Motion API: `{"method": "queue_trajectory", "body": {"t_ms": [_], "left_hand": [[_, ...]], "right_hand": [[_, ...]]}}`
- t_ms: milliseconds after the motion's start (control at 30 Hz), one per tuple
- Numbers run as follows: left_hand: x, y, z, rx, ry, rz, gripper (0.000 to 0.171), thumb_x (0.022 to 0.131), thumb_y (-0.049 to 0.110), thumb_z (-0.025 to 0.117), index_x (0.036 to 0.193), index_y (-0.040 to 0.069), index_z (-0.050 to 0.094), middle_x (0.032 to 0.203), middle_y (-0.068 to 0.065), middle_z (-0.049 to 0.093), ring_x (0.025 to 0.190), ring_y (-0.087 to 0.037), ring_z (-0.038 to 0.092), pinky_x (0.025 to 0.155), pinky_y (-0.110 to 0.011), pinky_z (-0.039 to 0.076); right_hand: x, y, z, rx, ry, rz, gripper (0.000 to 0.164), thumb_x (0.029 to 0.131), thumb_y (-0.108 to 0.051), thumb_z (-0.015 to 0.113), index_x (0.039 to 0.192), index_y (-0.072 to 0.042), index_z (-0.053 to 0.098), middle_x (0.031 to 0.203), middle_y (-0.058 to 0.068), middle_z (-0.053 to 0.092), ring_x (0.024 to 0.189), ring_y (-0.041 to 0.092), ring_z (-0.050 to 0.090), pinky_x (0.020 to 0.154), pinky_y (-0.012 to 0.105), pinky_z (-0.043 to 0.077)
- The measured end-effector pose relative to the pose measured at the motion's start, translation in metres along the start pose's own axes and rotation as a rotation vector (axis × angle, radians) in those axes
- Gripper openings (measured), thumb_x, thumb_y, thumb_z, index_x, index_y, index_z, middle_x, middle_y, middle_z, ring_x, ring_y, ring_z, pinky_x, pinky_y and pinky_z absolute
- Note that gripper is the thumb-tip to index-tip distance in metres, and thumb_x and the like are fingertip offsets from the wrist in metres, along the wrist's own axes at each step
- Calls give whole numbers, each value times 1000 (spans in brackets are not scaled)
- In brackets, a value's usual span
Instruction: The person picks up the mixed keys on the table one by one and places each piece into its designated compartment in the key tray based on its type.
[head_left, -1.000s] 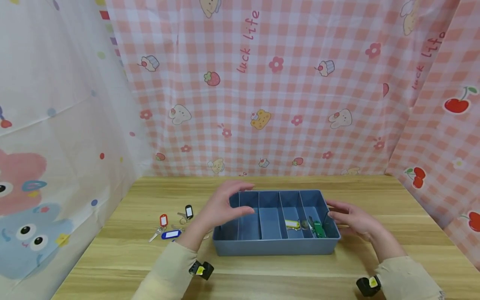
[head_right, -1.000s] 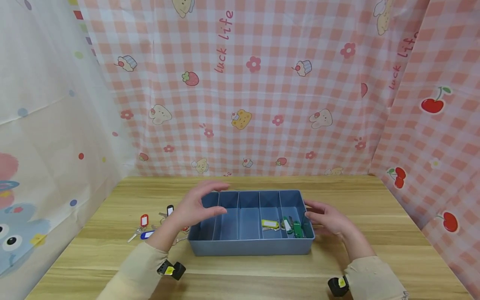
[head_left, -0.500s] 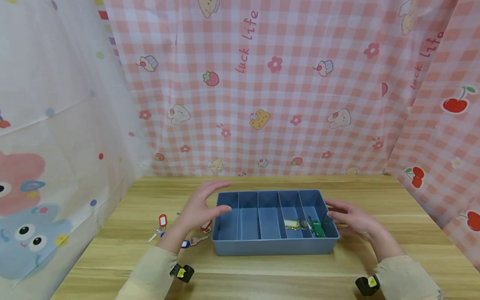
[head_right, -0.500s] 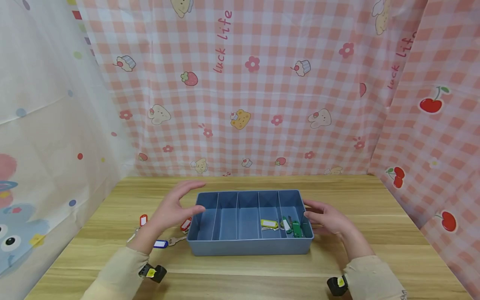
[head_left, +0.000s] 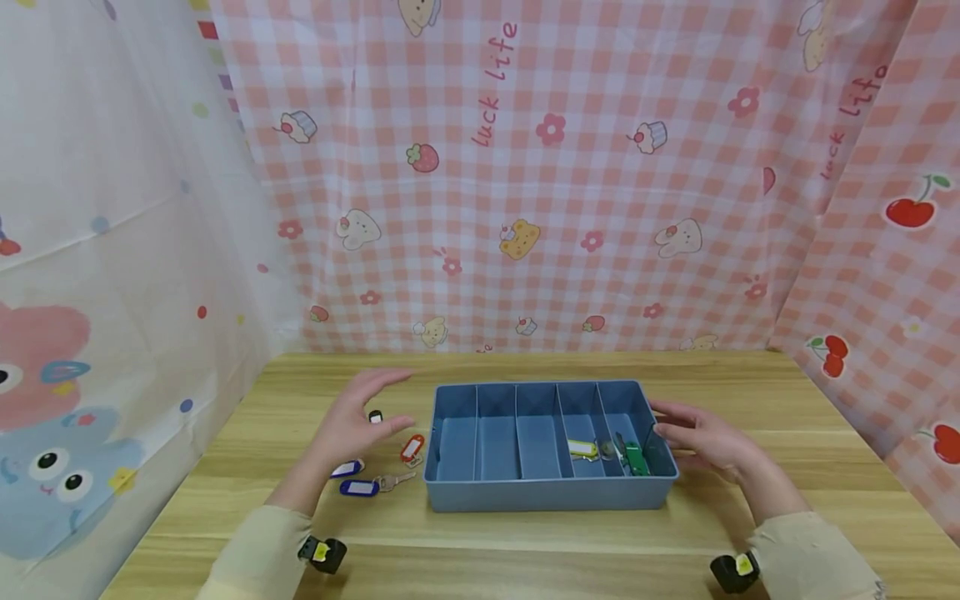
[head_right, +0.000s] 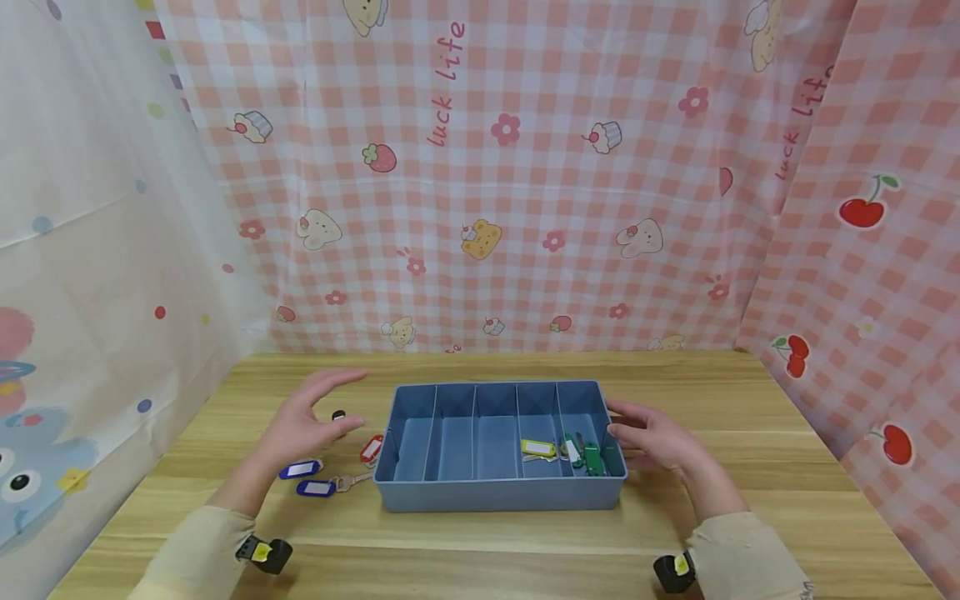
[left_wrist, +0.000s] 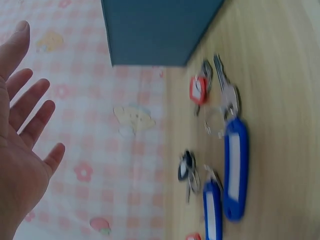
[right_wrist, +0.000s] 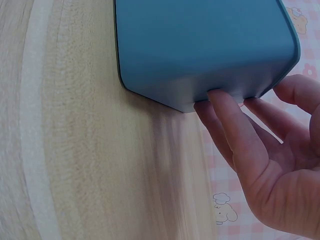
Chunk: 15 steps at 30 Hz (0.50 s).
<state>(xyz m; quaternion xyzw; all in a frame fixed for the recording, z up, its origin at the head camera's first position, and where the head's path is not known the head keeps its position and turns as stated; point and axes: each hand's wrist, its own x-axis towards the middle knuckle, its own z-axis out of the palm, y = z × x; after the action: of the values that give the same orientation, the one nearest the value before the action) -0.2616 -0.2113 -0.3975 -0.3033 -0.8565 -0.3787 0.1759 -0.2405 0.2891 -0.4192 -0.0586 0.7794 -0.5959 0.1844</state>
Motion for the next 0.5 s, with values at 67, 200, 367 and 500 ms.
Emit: {"method": "queue_trajectory", "body": {"t_ms": [67,200,367,500], "left_hand": [[-4,-4,-4,3,15,-2,61,78,13,86,134,11,61,134,-9,59,126,-30,49,103,-54,38],[-13,-12,-13,-2,27,-11,61,78,9,85,133,9,61,134,-10,59,125,-32,49,102,-56,38],[-24,-21,-23,9,21,-25,60,78,8,84,134,10,61,133,-10,60,124,-31,49,100,-58,38],[-32,-27,-29,15,15,-29,61,78,7,84,134,11,61,133,-9,60,123,-29,50,99,-58,38]], "right_hand": [[0,0,0,0,3,4,66,102,-17,56,153,7,21,142,37,39,112,30,59,90,50,52],[0,-1,0,-5,2,7,66,102,-17,56,153,7,21,142,37,39,112,31,59,90,49,52],[-1,-1,0,-11,0,8,66,102,-19,56,153,6,21,143,37,39,112,31,59,90,49,52],[2,3,-3,5,4,13,69,101,-21,59,153,6,22,142,36,39,111,31,59,90,50,52]]}}
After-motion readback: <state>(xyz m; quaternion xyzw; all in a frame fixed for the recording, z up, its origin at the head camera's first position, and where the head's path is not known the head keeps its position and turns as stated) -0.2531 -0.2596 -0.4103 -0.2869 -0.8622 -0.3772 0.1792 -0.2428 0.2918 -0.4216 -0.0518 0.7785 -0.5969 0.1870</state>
